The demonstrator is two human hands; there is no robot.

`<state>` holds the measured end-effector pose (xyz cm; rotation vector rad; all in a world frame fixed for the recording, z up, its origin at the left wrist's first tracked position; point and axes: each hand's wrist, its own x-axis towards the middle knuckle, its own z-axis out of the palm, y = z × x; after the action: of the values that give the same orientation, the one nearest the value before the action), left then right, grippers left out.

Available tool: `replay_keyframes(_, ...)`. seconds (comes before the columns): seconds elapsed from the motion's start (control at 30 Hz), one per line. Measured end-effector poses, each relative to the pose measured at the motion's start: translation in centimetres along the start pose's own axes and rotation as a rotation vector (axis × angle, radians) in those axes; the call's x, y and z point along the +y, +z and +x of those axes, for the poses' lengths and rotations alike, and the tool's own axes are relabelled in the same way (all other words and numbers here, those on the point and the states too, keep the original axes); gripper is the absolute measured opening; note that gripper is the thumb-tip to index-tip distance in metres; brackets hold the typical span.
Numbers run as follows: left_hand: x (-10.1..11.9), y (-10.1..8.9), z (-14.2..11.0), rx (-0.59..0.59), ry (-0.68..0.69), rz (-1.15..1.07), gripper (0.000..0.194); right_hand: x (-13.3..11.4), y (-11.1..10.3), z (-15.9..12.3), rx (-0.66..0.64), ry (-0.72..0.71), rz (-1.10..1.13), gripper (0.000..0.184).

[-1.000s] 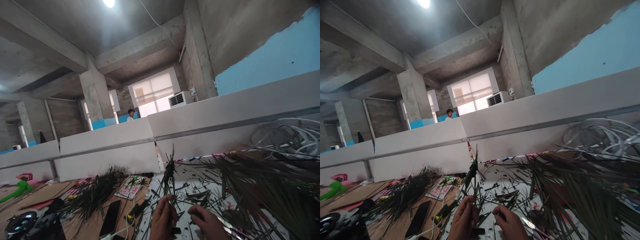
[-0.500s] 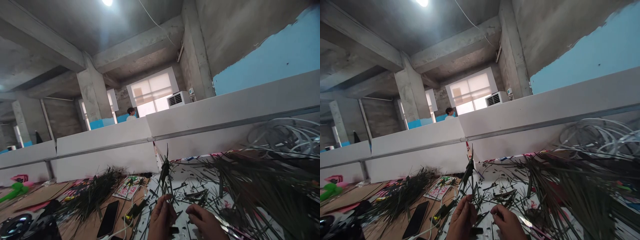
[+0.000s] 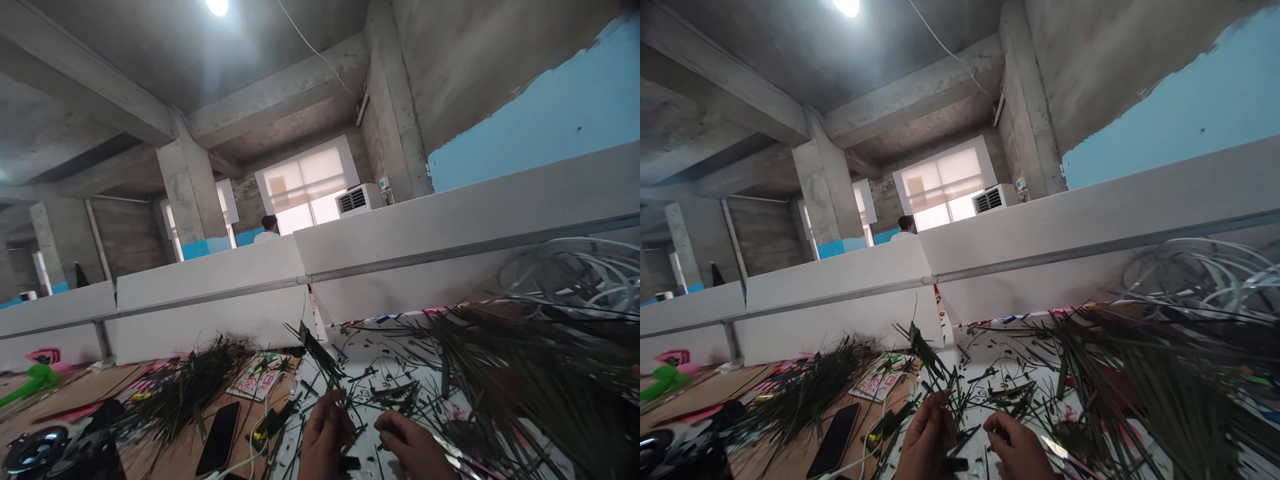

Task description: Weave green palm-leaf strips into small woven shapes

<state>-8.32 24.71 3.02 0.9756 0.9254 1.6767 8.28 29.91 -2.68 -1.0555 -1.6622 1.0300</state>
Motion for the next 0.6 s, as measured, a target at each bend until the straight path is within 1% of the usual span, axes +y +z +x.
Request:
replay_keyframes(0.17,-0.01,-0.06,0.01,-0.002,0.0,0.013,0.066,-0.07,-0.07,-0.01,-0.001,0.018,0.024,0.025)
replay_keyframes(0.4,-0.14,-0.11,0.0,-0.022,0.026,-0.018,0.062,-0.53,-0.34,-0.15,-0.024,0.01,-0.006,0.025)
replay_keyframes(0.6,-0.33,-0.23,0.12,-0.004,0.003,-0.036,0.062,0.29,-0.07,0.15,-0.038,-0.006,-0.013,0.027)
